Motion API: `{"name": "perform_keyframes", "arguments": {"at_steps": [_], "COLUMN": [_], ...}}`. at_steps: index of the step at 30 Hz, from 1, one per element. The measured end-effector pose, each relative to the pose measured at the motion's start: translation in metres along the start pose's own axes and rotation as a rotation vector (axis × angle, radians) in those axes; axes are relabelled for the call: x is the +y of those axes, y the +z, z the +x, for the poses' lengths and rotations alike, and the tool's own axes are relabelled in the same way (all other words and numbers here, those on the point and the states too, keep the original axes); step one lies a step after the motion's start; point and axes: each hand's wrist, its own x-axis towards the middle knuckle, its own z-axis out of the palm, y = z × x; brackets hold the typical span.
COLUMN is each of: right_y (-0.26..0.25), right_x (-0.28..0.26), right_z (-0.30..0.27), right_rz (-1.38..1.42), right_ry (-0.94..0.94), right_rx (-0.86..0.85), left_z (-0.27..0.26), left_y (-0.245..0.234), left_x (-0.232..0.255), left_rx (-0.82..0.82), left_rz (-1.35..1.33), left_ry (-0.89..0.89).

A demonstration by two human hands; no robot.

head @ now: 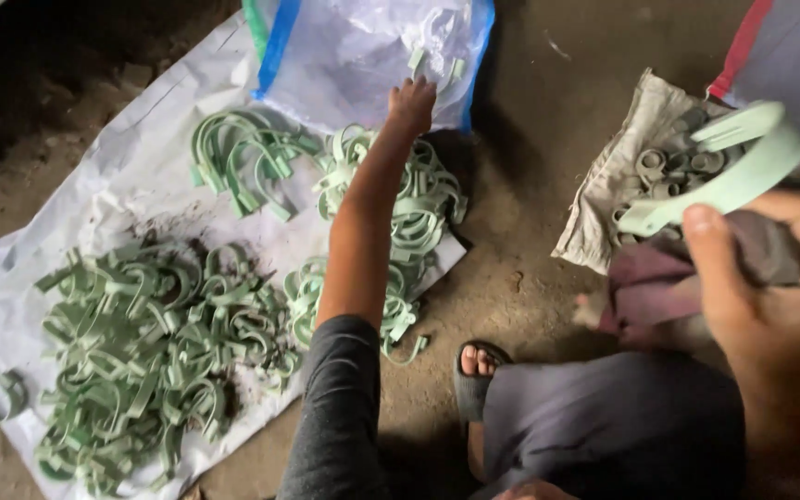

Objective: A person sits on the floor and cleans excess material from green plastic pipe clips using a small tool and a cloth.

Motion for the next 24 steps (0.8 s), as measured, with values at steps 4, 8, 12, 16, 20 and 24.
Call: {"name": "perform_keyframes", "arguments": {"at_steps": [4, 8, 12, 16, 20, 24], "right_y": [0.009, 0.011, 0.010, 0.004, -0.005, -0.009], "right_x": [-0.008, -0.010, -0.018, -0.021, -0.043, -0.041], "right_z": [0.005, 0.009, 0.012, 0.005, 0.000, -0.006], "right_rz": [-0.030, -0.110, -0.117, -0.106, -0.044, 0.046], "right_ry": [-0.018, -0.084, -0.202, -0.211, -0.311, -0.353], "right_rx": [-0.039, -0.036, -0.045, -0.053, -0.090, -0.092], "left_z": [0.039, 0.031, 0.023, -0.034, -0.157, -0.220], "left_y": [0.034, 0.013, -0.023, -0.080, -0.168, -0.161], "left_x": [0.007, 0.011, 0.007, 0.003, 0.014, 0.017], "left_rx": [-0.110, -0.261, -0.119, 0.235, 0.351, 0.273], "left_rz": [0.160, 0.327, 0.309, 0.118, -0.202, -0.277], "left_ry": [-0.164, -0.219, -0.222, 0.106, 0.226, 0.170]}}
